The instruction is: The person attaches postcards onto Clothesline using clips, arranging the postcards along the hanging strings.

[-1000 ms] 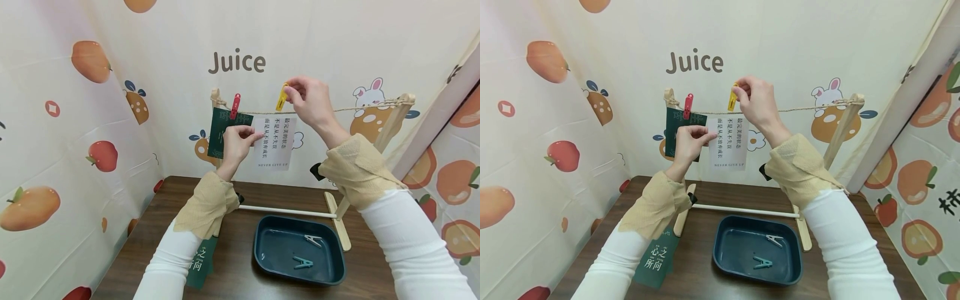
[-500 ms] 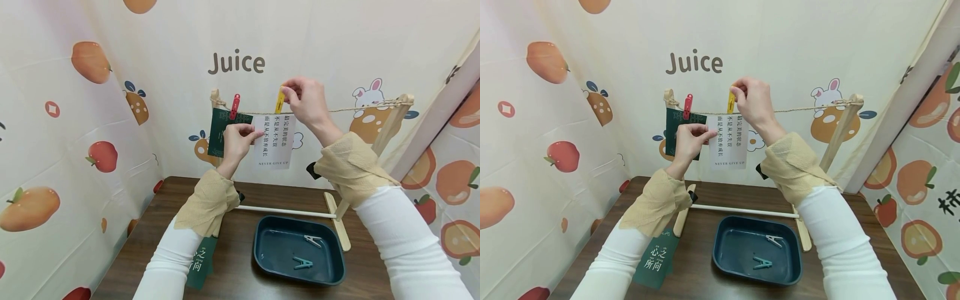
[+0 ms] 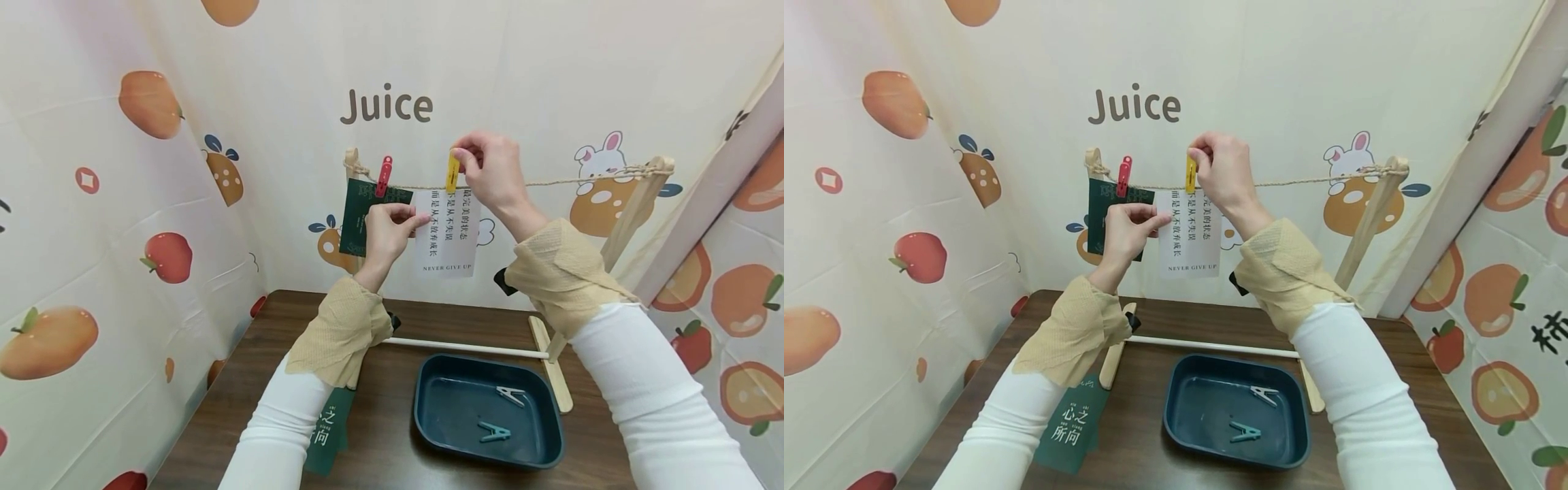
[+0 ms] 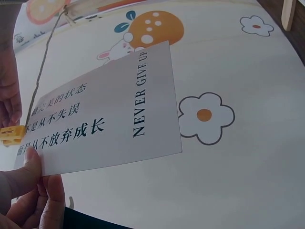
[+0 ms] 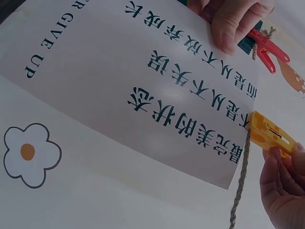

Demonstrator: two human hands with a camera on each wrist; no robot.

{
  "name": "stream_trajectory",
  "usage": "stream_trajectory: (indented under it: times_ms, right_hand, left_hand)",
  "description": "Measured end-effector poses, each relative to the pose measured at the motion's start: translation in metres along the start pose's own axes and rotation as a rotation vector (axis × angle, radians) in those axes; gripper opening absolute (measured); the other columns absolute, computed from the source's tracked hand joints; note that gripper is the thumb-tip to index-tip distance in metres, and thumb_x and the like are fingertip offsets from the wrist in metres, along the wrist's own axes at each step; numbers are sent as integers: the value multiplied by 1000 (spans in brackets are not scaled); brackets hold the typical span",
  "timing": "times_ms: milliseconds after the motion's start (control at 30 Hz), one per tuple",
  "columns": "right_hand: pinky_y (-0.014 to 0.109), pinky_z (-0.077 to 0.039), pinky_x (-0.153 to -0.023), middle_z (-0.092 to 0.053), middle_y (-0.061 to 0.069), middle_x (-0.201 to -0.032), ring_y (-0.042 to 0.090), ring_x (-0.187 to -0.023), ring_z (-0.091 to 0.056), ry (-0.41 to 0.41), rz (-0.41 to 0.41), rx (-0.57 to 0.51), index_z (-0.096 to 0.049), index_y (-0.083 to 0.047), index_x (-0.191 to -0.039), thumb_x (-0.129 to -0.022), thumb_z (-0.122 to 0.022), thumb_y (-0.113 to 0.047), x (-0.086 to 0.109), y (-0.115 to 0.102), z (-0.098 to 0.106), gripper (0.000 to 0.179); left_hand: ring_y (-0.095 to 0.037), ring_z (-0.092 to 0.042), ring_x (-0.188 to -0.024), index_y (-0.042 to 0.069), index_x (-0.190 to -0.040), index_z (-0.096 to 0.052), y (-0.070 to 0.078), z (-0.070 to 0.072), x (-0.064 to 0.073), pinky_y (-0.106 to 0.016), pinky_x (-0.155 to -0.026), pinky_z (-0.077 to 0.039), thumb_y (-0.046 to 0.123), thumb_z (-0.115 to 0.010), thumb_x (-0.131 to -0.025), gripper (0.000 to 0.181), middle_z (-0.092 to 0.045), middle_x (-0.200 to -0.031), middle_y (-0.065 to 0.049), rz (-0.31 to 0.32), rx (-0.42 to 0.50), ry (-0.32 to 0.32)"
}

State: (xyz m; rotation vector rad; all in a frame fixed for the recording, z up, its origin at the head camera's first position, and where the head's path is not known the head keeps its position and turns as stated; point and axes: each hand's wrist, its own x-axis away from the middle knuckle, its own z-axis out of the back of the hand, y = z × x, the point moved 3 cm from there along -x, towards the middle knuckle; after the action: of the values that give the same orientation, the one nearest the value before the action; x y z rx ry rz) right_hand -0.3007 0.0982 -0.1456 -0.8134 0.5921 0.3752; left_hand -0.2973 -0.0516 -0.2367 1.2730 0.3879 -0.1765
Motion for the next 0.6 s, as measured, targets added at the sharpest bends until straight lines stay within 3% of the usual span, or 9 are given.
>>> stream_trajectory:
  times_ms: [600]
  right_hand:
    - [27, -44, -66, -62, 17, -87, 22, -73, -56, -87, -38, 25, -63, 4, -95, -89, -51, -5, 3, 5, -4, 16]
  left_hand:
    - [-17, -59, -68, 1, -85, -68, -1, -1, -1, -22, -61, -50, 17, -71, -73, 20, -63, -80, -8, 11, 7, 4]
